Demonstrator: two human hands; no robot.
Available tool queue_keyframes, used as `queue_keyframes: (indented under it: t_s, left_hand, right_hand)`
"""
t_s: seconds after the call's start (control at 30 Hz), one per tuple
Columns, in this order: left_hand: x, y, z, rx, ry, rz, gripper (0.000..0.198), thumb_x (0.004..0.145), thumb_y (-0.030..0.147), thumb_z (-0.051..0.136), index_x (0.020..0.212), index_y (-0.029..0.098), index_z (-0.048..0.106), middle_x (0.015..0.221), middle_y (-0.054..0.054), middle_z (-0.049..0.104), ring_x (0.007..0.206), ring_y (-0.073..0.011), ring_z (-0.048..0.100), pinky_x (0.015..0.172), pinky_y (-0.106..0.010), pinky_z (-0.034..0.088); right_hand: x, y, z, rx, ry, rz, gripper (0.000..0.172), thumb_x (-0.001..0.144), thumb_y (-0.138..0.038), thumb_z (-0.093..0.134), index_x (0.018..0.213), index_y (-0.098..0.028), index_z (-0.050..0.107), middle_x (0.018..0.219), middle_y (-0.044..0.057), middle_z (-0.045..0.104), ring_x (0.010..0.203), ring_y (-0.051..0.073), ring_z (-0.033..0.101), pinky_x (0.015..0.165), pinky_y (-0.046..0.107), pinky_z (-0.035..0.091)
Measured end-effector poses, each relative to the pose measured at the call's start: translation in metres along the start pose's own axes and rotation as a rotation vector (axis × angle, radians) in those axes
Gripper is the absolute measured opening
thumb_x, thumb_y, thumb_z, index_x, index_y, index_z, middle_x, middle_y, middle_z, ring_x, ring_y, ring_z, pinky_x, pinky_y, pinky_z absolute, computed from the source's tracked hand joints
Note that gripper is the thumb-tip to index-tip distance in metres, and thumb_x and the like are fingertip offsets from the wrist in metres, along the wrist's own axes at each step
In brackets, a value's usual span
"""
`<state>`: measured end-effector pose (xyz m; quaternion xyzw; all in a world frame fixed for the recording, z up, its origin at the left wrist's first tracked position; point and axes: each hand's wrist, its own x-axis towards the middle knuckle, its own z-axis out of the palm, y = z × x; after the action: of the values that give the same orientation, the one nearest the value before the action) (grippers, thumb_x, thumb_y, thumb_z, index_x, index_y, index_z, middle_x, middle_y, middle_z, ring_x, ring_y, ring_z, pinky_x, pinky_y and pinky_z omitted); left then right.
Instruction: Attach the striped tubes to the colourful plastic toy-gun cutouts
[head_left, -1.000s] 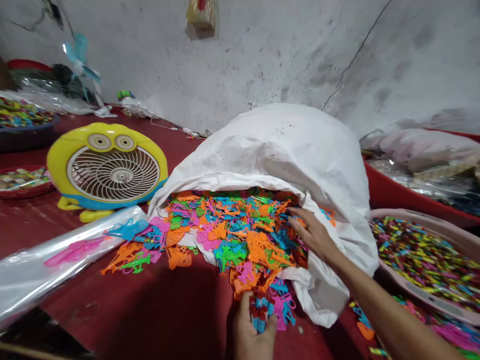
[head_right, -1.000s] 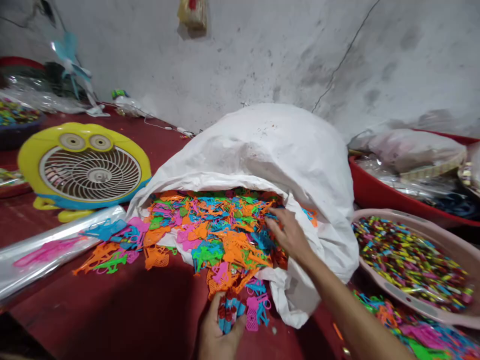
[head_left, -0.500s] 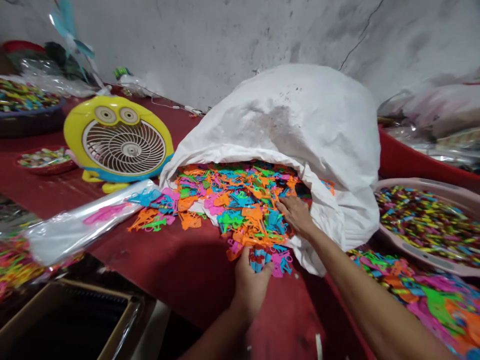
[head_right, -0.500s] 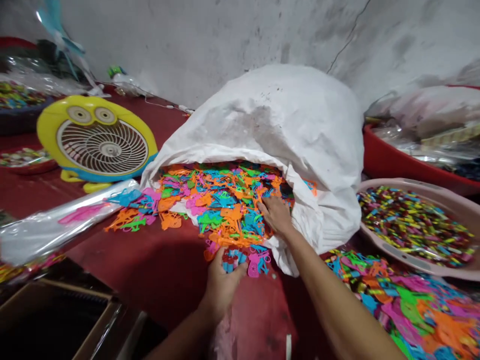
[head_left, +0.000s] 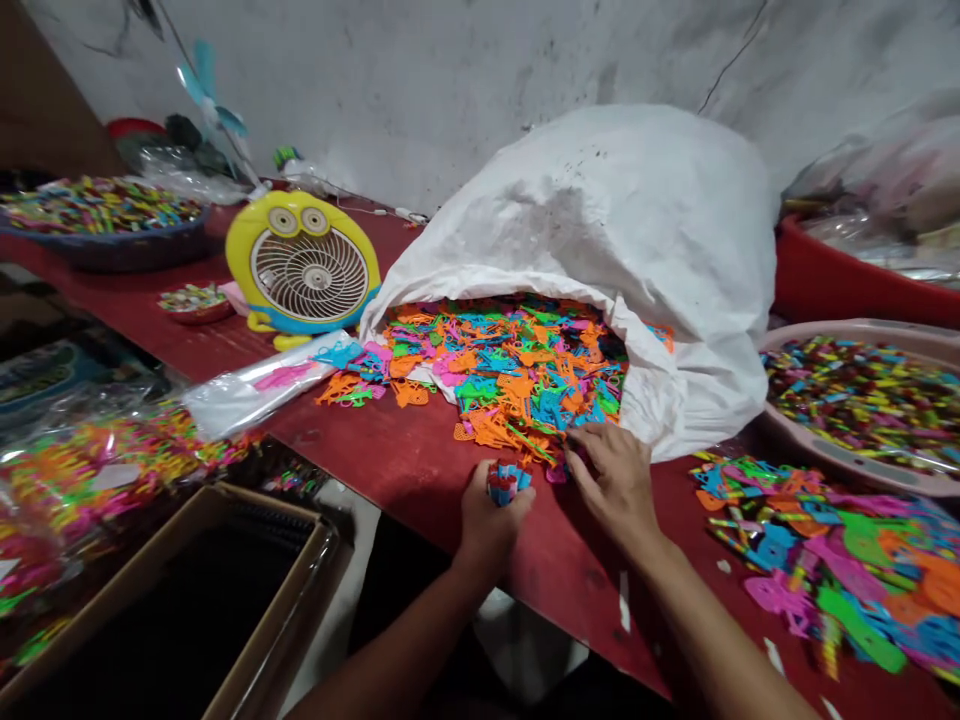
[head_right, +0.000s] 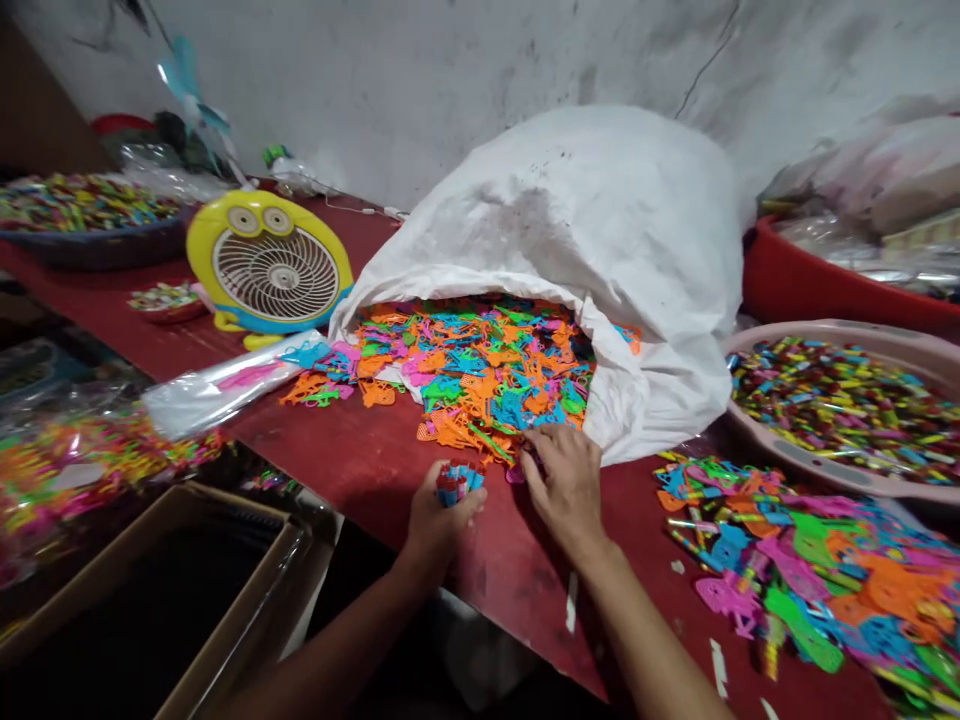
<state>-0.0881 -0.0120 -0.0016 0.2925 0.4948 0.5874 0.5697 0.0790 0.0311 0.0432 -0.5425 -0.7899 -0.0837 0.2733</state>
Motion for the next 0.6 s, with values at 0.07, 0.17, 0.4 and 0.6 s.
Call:
queue_keyframes:
  t_s: [0.07, 0.17, 0.4, 0.6]
  left_hand:
    - [-0.005, 0.002, -0.001, -0.021, -0.008, -0.011, 0.027, 0.066, 0.02, 0.073, 0.077, 0.018, 0.049, 0.058, 0.008, 0.051, 0.049, -0.0063, 0.046, 0.05, -0.017, 0.038]
    - [-0.01, 0.003, 0.0, -0.046, 0.0, -0.025, 0.03, 0.064, 0.02, 0.074, 0.079, 0.018, 0.049, 0.058, 0.008, 0.05, 0.048, -0.0053, 0.045, 0.049, -0.017, 0.038]
    - [-0.005, -0.018, 0.004, 0.05, 0.013, 0.117, 0.034, 0.061, 0.017, 0.078, 0.087, 0.017, 0.056, 0.064, 0.006, 0.055, 0.054, -0.0063, 0.05, 0.054, -0.017, 0.043]
    - [-0.001, -0.025, -0.002, 0.117, -0.026, 0.144, 0.033, 0.063, 0.021, 0.08, 0.086, 0.017, 0.057, 0.063, 0.005, 0.057, 0.052, -0.007, 0.052, 0.054, -0.018, 0.044]
  right_hand:
    - [-0.015, -0.001, 0.004, 0.007, 0.021, 0.032, 0.024, 0.095, -0.031, 0.049, 0.11, -0.023, 0.066, 0.109, 0.009, 0.067, 0.103, 0.025, 0.057, 0.086, 0.038, 0.036]
    - [-0.033, 0.0, 0.008, 0.005, -0.02, 0.082, 0.026, 0.097, -0.036, 0.046, 0.101, -0.021, 0.067, 0.096, 0.007, 0.069, 0.091, 0.022, 0.06, 0.079, 0.035, 0.035]
    - [-0.035, -0.017, 0.029, -0.267, -0.22, 0.314, 0.034, 0.093, -0.048, 0.05, 0.085, -0.018, 0.062, 0.083, 0.01, 0.067, 0.078, 0.025, 0.062, 0.065, 0.032, 0.031]
    - [-0.043, -0.018, 0.026, -0.159, -0.164, 0.316, 0.016, 0.092, -0.027, 0.049, 0.087, -0.02, 0.063, 0.089, 0.008, 0.068, 0.074, 0.02, 0.061, 0.06, 0.029, 0.03]
